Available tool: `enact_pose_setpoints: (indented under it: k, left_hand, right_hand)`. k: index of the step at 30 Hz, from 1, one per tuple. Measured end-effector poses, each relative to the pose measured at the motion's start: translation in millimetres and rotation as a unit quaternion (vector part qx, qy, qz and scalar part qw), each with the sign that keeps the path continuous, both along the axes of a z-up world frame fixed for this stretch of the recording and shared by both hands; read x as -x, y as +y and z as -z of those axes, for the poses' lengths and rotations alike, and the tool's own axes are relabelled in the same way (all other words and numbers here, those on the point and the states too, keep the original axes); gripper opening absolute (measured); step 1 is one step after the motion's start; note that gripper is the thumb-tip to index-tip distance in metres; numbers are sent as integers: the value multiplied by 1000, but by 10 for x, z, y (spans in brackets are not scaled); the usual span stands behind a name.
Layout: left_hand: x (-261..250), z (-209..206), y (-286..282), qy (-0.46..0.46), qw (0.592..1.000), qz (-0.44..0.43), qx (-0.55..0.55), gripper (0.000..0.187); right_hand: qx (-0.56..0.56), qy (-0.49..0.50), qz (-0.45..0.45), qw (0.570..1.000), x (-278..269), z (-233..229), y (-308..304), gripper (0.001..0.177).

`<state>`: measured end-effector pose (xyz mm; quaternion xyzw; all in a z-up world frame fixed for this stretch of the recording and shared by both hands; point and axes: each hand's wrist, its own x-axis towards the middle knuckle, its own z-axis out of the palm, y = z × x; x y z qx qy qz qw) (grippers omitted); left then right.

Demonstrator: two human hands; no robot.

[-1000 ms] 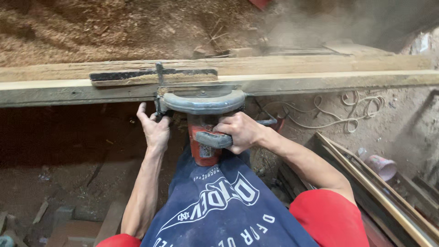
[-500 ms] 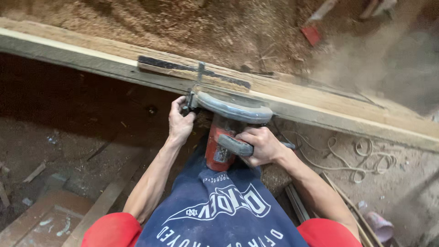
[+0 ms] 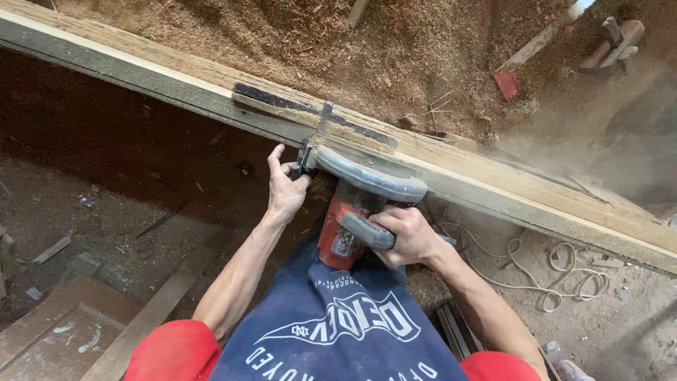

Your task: The person uses a circular saw to cut a long wooden plank resting on a workbench. They guide the saw along the wood's length, generating sawdust, and then lift the cut piece to inspect the edge.

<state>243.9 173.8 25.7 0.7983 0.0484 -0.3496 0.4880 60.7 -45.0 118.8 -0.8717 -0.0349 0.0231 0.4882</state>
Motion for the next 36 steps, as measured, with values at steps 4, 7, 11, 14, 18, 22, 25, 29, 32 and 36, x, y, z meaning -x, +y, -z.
enact_pose_setpoints:
  k: [4,7,11,14,18,22,25,29,32,36]
  left_hand:
    - [-59,161,137,-19,999,10,24,82]
    - [-115,264,210,-28,999,16,38,74]
    - [-202,257,267,-33,999,-2,34,83]
    - [-295,184,309,-6,1000,1,23,90]
    - [-384,152,357,6,999,-14,40,92]
    - [-471,166,407,-1,999,-19,45,93]
    - [-539,162,455,-16,998,-17,51,95]
    - [-629,167,542,11,998,-29,62,90]
    - [-691,233,627,-34,999,1,29,82]
    - [-766,283,677,-95,995,18,26,72]
  right_hand:
    - [2,4,-7,1000,-88,3,64,46]
    - [3,6,-9,1000,-155,23,112,49]
    - [-2,3,-2,1000,-208,45,185,48]
    - [0,7,-14,1000,-263,117,237,49]
    - [7,14,-14,1000,-346,132,308,51]
    - [-1,13,-13,1000,-456,68,347,52]
    - [-6,6,-16,1000,-541,70,392,55]
    - [6,2,-15,1000,-612,116,464,57]
    - [6,6,-15,1000,-672,125,512,55]
    - [-1,-4,-7,1000,-782,82,572,53]
